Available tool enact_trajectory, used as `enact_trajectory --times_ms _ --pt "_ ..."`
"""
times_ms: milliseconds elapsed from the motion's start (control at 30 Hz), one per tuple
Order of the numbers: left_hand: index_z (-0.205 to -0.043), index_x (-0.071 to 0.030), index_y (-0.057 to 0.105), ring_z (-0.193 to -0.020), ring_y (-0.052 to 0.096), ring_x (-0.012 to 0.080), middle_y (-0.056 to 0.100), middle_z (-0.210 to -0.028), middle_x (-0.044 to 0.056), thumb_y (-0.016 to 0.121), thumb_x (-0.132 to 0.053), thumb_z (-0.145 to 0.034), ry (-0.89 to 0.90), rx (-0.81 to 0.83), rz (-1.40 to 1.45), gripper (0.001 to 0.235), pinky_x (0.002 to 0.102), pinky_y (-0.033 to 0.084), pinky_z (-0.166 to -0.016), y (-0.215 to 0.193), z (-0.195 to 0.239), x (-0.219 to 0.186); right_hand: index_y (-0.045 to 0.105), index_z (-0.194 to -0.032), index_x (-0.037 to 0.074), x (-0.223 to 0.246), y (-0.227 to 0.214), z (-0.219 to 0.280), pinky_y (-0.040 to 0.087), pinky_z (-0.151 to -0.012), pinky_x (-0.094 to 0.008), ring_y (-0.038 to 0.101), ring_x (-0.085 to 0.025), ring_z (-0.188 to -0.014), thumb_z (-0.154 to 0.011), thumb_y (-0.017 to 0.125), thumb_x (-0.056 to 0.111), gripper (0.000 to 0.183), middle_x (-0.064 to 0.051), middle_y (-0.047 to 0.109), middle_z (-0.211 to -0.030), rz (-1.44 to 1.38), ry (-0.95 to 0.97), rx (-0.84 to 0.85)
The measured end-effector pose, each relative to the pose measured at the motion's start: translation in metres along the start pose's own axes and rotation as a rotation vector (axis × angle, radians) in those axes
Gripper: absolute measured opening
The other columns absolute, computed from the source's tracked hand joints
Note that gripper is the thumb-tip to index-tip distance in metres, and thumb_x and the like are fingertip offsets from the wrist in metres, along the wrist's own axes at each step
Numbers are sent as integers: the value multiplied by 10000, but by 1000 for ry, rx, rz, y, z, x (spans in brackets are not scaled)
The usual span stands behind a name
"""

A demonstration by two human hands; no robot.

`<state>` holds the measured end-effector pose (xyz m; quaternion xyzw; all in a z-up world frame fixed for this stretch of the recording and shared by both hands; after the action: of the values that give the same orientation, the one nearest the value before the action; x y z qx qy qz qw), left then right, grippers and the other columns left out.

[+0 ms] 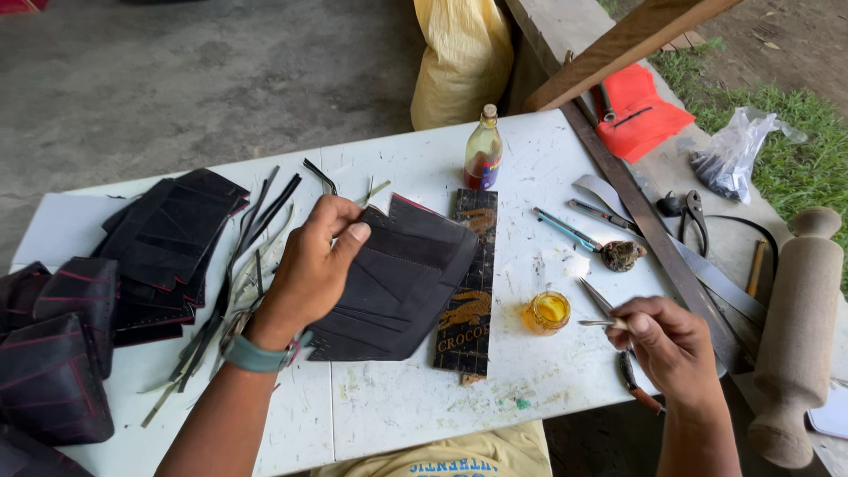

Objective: The person assembles small black leather wallets with red stitching. They handle finished wallets, open and close zippers, and apply a yellow substance to the edges of wallet pieces using a small brush. The person also pours liquid from a bottle into a small container.

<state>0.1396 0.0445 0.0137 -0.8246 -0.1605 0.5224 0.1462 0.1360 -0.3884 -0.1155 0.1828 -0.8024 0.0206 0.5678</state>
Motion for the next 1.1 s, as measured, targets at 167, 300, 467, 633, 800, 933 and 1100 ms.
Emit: enact_trajectory --times_ms 167,300,467,633,800,933,1100 --pt "-1160 -11 572 -933 569 85 649 -1035 54 609 -77 -1040 -211 -173 546 142 245 488 -881 4 -8 118 697 -1087 -74 -60 -48 29 545 -678 -327 657 -200 -779 -1061 597 152 249 -168 711 -903 -102 152 -173" --pt "-1142 -22 574 -960 579 94 635 -1050 43 619 -48 -1016 -282 -304 759 135 249 501 -897 2 -3 163 696 -1104 -63 -91 -52 33 539 -664 -330 644 -202 -756 -1037 586 168 265 -163 706 -891 -128 255 -227" --pt "-1117 -37 611 -927 624 131 658 -1054 57 599 -65 -998 -394 -424 867 123 302 551 -843 5 7 175 687 -1109 -58 -111 -50 37 537 -654 -329 641 -203 -735 -1038 590 176 263 -148 701 -886 -139 303 -264" --pt "-1067 -72 597 -855 668 189 663 -1028 57 621 -125 -1008 -574 -654 1139 82 376 615 -752 35 22 234 681 -1098 -44 -120 -49 37 540 -654 -330 641 -201 -724 -1029 590 185 256 -133 699 -873 -228 310 -302" --pt "-1149 -93 645 -820 607 122 637 -1002 16 649 -143 -1020 -572 -907 1224 139 259 507 -631 71 10 329 681 -1080 -33 -130 -51 36 543 -656 -337 634 -199 -708 -1020 587 188 247 -124 692 -856 -259 328 -343" --pt "-1176 -83 651 -754 547 86 689 -1042 13 638 -160 -1013 -629 -1113 1204 181 207 395 -543 69 0 372 687 -1059 -37 -145 -48 41 543 -640 -343 623 -189 -699 -1013 595 185 245 -126 689 -835 -282 372 -350" --pt "-1244 -29 616 -756 564 144 667 -1060 105 641 -125 -1031 -502 -1156 1190 235 254 455 -578 51 -25 378 686 -1044 -52 -160 -51 43 543 -634 -360 633 -209 -708 -1002 595 151 226 -129 688 -850 -294 402 -354"
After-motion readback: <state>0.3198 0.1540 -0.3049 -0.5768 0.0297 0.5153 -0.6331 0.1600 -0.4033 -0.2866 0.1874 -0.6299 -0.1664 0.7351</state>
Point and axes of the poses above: each hand's wrist, its own z-axis away from the middle knuckle, its own y-axis out of the palm, x = y × z, the point moved 10 cm from there along -z, towards the middle knuckle
